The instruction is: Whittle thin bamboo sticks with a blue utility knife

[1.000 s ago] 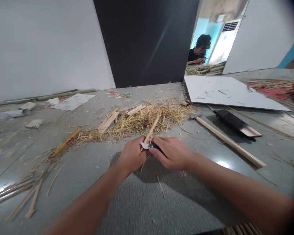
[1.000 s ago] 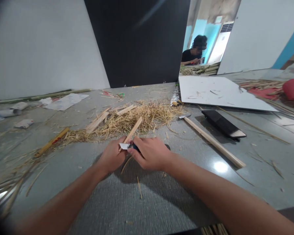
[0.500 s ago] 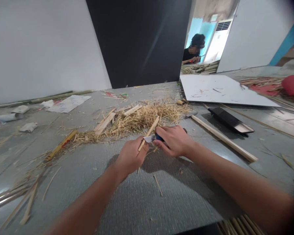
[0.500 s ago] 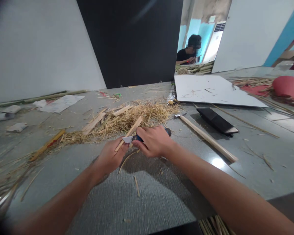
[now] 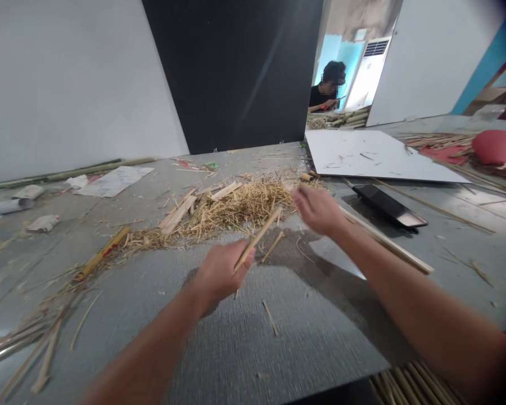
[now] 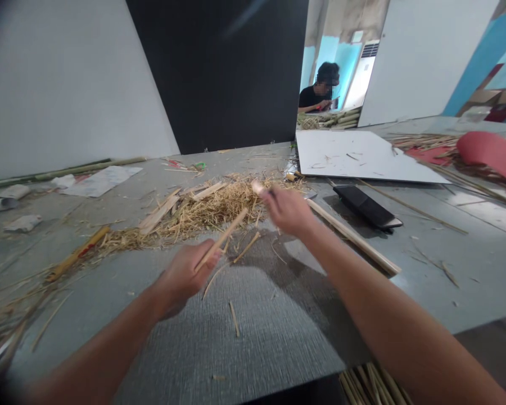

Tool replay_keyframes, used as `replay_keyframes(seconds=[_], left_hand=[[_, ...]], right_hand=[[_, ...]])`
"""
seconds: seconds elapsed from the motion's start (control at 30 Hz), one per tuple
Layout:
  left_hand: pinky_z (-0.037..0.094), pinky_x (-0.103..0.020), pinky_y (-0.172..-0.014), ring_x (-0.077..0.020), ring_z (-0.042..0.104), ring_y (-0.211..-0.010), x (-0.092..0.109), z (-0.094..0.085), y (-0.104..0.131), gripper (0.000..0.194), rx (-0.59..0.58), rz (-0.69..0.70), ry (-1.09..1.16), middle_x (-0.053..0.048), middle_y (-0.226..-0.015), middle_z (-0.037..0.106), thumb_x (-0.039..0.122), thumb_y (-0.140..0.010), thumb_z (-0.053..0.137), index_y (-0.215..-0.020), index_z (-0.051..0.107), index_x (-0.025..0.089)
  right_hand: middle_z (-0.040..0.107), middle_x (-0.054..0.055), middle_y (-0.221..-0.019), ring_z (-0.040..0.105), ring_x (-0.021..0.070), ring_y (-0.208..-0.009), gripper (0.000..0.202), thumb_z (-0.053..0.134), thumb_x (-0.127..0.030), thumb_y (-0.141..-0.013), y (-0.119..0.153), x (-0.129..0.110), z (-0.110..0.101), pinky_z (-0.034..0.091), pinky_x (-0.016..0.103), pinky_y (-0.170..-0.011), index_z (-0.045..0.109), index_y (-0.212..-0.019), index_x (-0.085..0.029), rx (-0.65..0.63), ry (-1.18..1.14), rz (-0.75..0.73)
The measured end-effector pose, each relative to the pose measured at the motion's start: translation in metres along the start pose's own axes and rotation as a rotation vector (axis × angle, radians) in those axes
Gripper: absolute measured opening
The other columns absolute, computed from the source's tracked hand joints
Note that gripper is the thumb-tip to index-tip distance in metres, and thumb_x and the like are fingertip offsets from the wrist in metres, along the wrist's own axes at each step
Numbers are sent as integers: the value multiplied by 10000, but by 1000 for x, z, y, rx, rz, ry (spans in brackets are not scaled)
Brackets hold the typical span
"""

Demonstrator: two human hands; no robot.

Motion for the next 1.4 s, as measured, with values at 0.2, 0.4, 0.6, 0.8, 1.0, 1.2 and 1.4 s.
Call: replay_keyframes(seconds=[0.2,0.4,0.6,0.8,1.0,1.2,1.4], left_hand=[[252,-259,-540,-121,421,-547,-1,6,2,329,0,-20,45,7,-626,503,405,-951,314,-735,447,194],[276,-266,-551,-126,428,-574,-4,4,1,352,72,-42,168,3,-634,502,427,-954,311,-730,446,192],[320,-240,-528,-108,394,-557,-19,8,0,327,139,-145,436,23,-619,450,440,-915,378,-740,474,181],[393,-227,-562,-115,449,-609,-31,19,-3,173,101,-200,657,20,-650,499,327,-823,469,-750,517,178],[376,-222,-541,-94,386,-557,-24,27,-2,191,45,-193,797,41,-624,440,358,-826,501,-756,504,180],[313,-223,-497,-88,318,-514,-24,23,-3,236,66,-195,717,53,-594,377,401,-860,445,-754,456,190],[310,-234,-525,-102,359,-544,-27,15,-7,260,75,-131,557,40,-602,404,404,-892,412,-753,465,190]], right_hand=[[636,153,-781,544,273,-688,501,216,-532,-954,-1,91,-23,226,314,-556,559,-919,-168,178,105,381],[596,71,-693,504,199,-591,463,225,-536,-966,7,-10,-1,221,291,-532,512,-921,-176,56,-80,52],[650,84,-782,524,177,-608,413,251,-479,-977,33,-91,33,207,305,-546,514,-958,-161,-155,-103,-222],[673,84,-830,563,181,-640,369,280,-457,-974,47,-117,39,200,316,-543,499,-978,-159,-243,-135,-342],[669,77,-812,559,181,-610,379,286,-472,-965,48,-117,36,153,323,-525,499,-978,-158,-234,-71,-372],[676,89,-803,545,193,-589,464,242,-537,-961,38,-100,32,122,324,-529,512,-1013,-163,-207,32,-284],[672,109,-819,538,200,-604,499,254,-558,-947,32,-98,35,159,312,-537,538,-1016,-153,-209,45,-281]])
Point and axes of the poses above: each hand's wrist, its own y-axis away from the middle knuckle, its own z-axis out of the palm, x = y × z, the point moved 10 cm from there along -y, towards the middle knuckle
